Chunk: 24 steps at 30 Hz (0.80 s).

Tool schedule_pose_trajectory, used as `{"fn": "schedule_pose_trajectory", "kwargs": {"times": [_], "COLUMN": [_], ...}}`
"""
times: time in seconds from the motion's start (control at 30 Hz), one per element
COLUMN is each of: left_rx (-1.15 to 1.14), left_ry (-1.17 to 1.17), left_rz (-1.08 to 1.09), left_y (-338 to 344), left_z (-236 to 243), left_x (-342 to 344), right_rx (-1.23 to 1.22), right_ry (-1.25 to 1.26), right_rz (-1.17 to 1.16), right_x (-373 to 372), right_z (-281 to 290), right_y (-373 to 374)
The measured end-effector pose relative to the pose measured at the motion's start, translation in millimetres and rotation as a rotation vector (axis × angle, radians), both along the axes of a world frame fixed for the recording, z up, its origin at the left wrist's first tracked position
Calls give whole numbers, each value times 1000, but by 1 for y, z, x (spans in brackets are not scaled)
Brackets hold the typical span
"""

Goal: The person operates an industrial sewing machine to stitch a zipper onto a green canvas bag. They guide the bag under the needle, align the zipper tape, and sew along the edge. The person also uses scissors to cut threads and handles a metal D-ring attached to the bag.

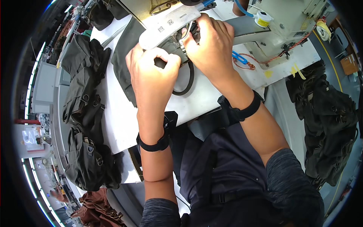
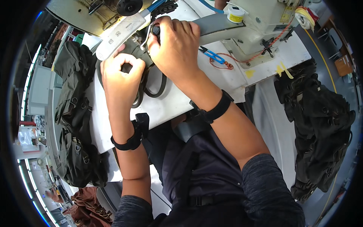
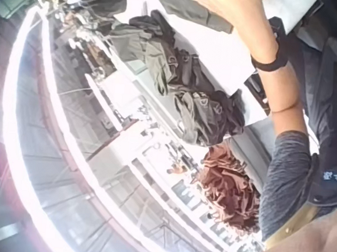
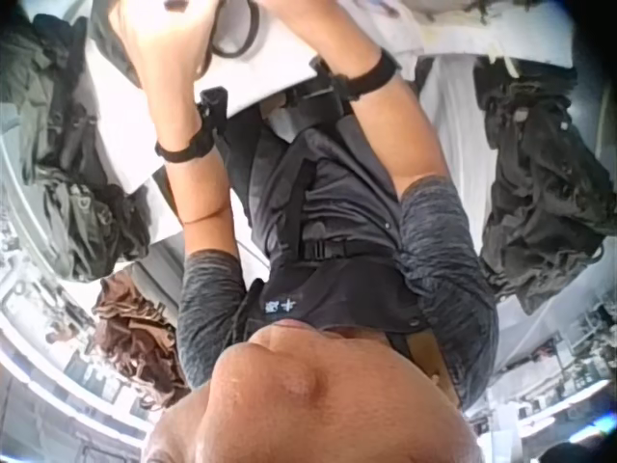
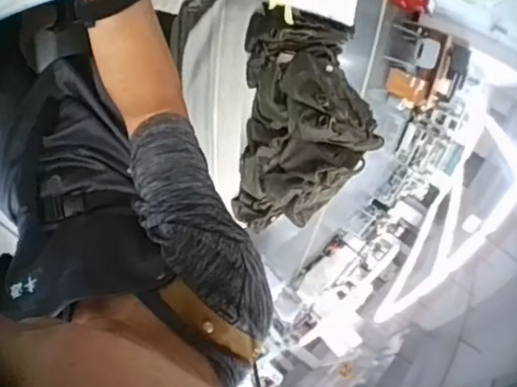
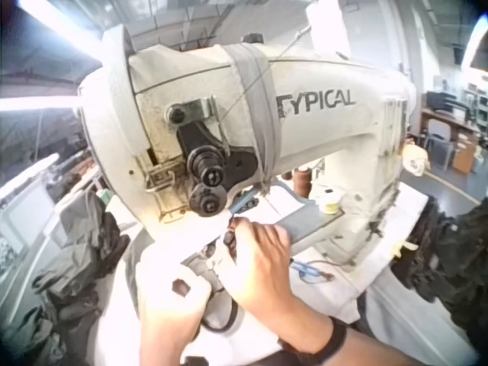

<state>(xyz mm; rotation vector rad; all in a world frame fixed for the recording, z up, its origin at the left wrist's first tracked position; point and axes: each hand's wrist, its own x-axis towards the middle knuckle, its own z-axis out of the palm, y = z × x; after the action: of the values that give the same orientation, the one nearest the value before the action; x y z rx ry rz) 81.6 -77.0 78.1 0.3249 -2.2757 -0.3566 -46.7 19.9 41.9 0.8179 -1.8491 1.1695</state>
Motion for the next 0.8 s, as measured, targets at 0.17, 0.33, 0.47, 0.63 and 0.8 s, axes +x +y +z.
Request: {"fn": "schedule_pose_trajectory", "kwargs": {"times": [0.17,0.33,0.47,0.63,0.8], "left_rx": [-45,-72,-133,-83,-249], "left_ry": [9,3,11,70,85], "left_rz": [118,141,-81,-259,-259], "left_y": [-19,-8,27,3,-6], "left_z": [-7,-4,-12,-38,-32], "left_x": [-1,15,23,8,13], "right_rx": [-11,3,-13,-1,-17], "right_ry": [-1,-6,-16,-12,-19], "right_rz": [5,-23,-22,3,-2], "right_x": [0,-2,2,-2,2], "right_z": [0,1,-3,1,1], "right_y": [0,0,-5,1,0]}}
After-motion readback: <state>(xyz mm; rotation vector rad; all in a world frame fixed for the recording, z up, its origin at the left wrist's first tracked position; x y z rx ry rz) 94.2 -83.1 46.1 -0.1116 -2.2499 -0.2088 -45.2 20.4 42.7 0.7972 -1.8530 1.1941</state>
